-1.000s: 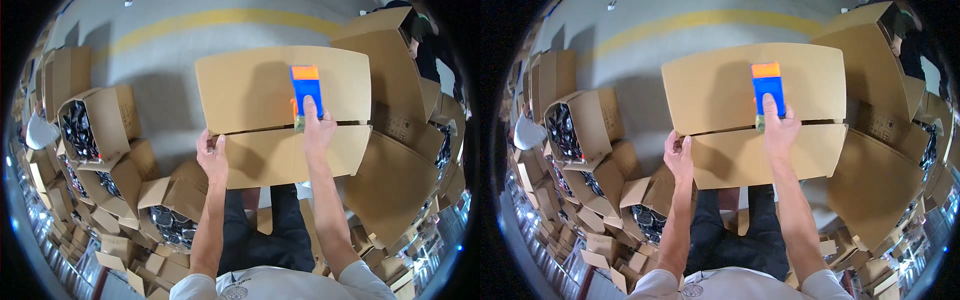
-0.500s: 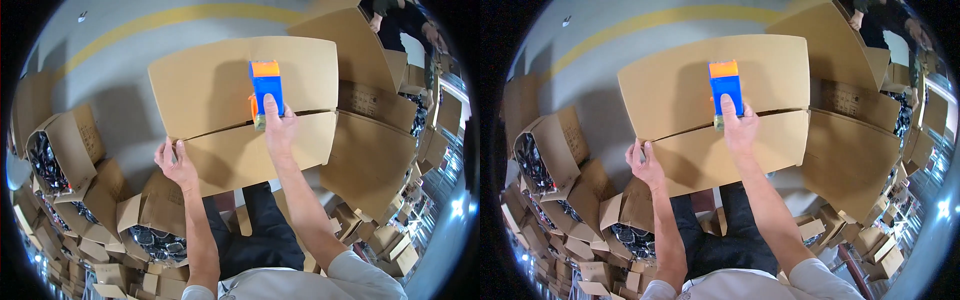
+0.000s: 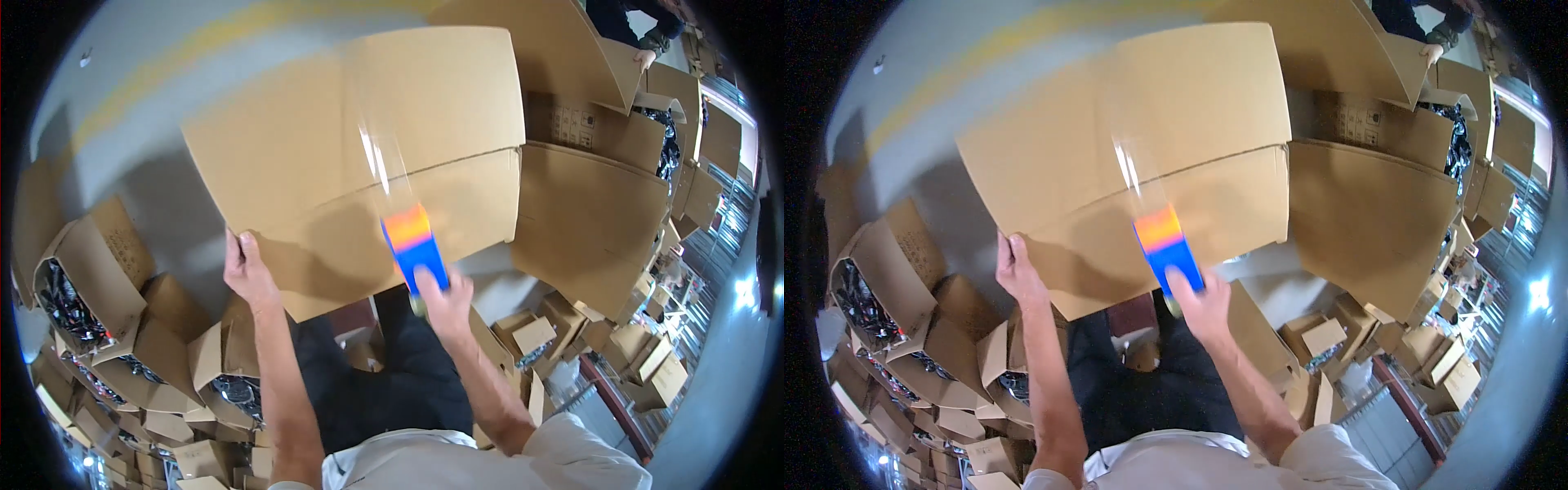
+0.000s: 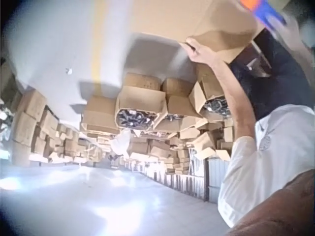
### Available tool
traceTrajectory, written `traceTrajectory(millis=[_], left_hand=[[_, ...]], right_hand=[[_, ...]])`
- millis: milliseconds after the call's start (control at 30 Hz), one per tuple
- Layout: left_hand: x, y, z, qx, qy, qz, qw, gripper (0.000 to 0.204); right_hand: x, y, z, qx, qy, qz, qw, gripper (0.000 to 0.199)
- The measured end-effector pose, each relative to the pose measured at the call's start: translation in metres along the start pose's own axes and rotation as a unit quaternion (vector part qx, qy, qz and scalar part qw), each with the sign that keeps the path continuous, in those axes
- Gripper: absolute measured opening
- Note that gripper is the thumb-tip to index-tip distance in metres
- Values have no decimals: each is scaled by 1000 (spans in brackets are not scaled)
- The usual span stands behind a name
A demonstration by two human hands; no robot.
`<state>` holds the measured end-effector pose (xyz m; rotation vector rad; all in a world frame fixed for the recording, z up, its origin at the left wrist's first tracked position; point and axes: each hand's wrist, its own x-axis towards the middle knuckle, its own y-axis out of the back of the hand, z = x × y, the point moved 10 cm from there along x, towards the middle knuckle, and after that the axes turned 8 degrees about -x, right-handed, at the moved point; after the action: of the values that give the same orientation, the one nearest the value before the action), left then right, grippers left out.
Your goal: The person seals cardboard boxes shut using a tape dispenser.
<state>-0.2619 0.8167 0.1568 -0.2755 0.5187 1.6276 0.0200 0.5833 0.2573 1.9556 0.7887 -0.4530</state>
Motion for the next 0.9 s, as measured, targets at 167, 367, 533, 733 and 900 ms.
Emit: traceTrajectory(millis=[167,367,533,733,900], left_hand=[[-10,-24,21,-25,-17,-39,999,48],[-10,-17,18,33,-53,5,998,46],[0,-7,26,104,-130,23,986,43],[-10,-19,26,101,-109,40,988,40],[-22,-12,38,76,-116,81,987,38]], right_hand=[[-133,11,200,2,-170,-69,983,33],[-5,-53,155,-36,-210,-37,976,38],[-44,-55,77,-155,-121,-334,922,42],[90,-15,-117,-28,330,-256,908,45],[133,-54,-145,-69,447,-300,839,44]])
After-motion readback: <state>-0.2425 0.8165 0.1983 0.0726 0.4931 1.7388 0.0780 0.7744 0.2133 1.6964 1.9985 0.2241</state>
